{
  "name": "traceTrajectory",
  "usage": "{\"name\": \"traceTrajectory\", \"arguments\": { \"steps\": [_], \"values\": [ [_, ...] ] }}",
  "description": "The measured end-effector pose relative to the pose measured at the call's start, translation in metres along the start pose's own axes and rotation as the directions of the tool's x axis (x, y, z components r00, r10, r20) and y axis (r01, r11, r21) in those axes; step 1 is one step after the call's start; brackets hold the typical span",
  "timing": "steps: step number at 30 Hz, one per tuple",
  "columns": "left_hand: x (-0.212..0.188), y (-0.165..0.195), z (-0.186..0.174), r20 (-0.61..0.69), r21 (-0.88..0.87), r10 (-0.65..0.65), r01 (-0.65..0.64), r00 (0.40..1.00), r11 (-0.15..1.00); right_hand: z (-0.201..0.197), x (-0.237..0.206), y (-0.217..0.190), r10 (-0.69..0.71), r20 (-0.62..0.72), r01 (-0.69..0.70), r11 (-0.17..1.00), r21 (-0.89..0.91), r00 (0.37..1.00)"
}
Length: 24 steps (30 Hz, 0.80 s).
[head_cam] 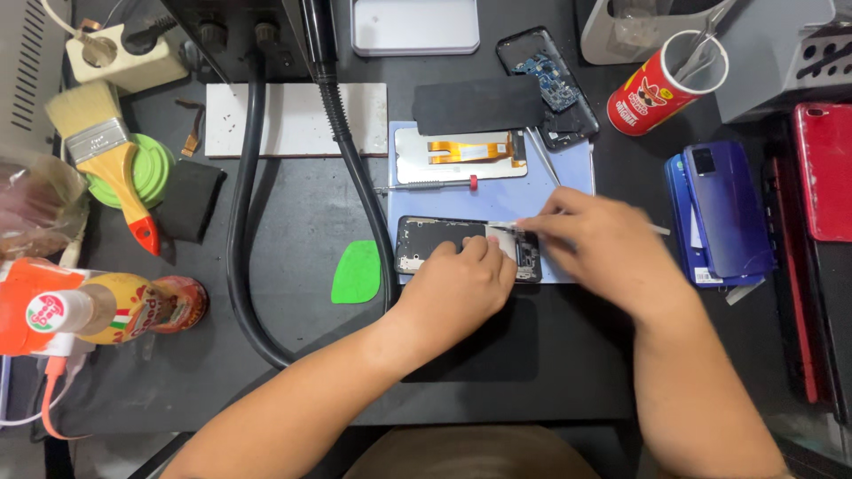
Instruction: The person uses a small screwdriver to remove screws from a black smartphone back cover and then detaches the cover. They pick up a separate screen assembly and repeatedly peel and reposition a protective film on its back surface.
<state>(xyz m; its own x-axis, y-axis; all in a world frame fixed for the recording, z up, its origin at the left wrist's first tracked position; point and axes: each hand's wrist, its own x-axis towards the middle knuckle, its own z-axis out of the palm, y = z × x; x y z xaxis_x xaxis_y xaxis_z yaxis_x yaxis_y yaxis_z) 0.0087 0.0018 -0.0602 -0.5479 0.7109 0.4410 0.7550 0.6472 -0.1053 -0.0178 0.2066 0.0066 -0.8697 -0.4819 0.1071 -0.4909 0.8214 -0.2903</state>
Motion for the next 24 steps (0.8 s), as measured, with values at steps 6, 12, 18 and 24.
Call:
{"name": "traceTrajectory", "arguments": {
  "steps": [6, 12, 18, 24],
  "values": [
    [0.001, 0.003, 0.001, 0.016, 0.016, 0.000, -0.001, 1.000, 1.000, -0.001, 0.003, -0.005, -0.046, -0.102, 0.042, 0.998, -0.042, 0.994],
    [-0.001, 0.005, -0.003, 0.023, 0.070, 0.000, -0.002, 1.000, 0.998, -0.001, 0.003, 0.000, -0.034, -0.118, 0.048, 0.992, 0.118, 0.992],
    [0.000, 0.005, -0.005, 0.068, 0.104, 0.028, -0.035, 0.997, 0.994, 0.000, 0.005, 0.009, -0.064, -0.066, 0.071, 0.993, 0.099, 0.996],
    [-0.001, 0.004, -0.004, 0.063, 0.094, 0.024, -0.030, 0.998, 0.995, 0.000, 0.003, 0.012, -0.068, -0.044, 0.071, 0.995, 0.069, 0.997]
  ]
}}
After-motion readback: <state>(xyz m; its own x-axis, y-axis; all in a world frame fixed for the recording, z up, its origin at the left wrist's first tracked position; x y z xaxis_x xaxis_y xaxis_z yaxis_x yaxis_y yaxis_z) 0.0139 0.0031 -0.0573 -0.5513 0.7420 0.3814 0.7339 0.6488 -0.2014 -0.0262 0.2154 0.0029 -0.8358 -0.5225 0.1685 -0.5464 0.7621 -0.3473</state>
